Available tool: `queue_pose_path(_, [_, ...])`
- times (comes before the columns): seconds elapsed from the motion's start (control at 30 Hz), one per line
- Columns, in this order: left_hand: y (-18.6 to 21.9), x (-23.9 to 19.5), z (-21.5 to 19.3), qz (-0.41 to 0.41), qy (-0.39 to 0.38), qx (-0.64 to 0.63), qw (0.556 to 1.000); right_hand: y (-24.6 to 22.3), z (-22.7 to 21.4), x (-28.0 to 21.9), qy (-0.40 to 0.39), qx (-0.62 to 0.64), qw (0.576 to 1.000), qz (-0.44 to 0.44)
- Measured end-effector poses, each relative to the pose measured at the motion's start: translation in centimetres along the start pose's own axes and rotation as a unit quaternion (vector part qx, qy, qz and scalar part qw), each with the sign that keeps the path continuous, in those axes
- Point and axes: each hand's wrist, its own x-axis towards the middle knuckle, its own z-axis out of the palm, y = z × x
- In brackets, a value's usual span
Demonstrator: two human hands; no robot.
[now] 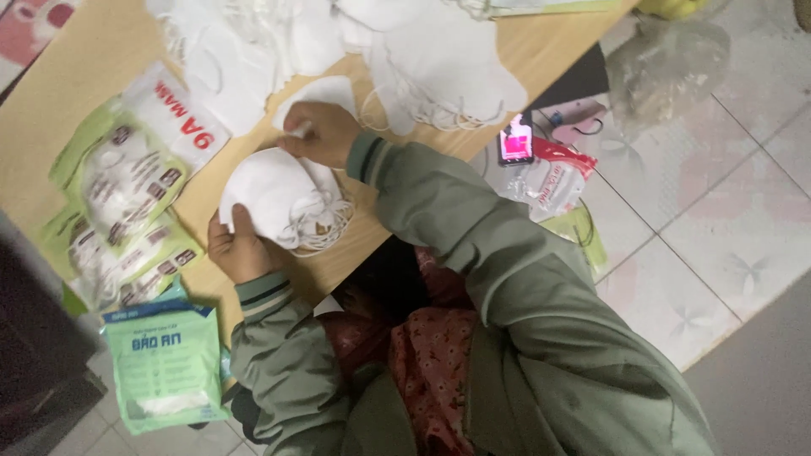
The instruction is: Folding and stacking white face masks on a table for packaging.
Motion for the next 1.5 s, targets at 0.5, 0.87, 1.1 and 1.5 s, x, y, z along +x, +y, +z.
queue_pose_path(0.5, [-0.9,0.5,-1.2,-0.001,-0.089,0.035,0.995,2.2,-2.9,2.7,0.123,-0.417,0.895,0.099])
queue_pose_path(0.87, [-0.5,0.6,-1.5,-0.013,-0.093,0.133,0.987,2.9,-2.1,2.7,0.182,-0.315,0.931,-0.041])
queue_pose_path(1.1, [0.0,0.2,-0.6,-0.040,-0.071,0.106,0.991,3.0,-2.4,2.8,0.199,-0.380,0.894,-0.126])
queue_pose_path(1.5, [-0.4,0.6,-0.8,-0.060,-0.066,0.131,0.987,-3.3,-2.4,0.3,0.197,0.036,0.965,-0.171])
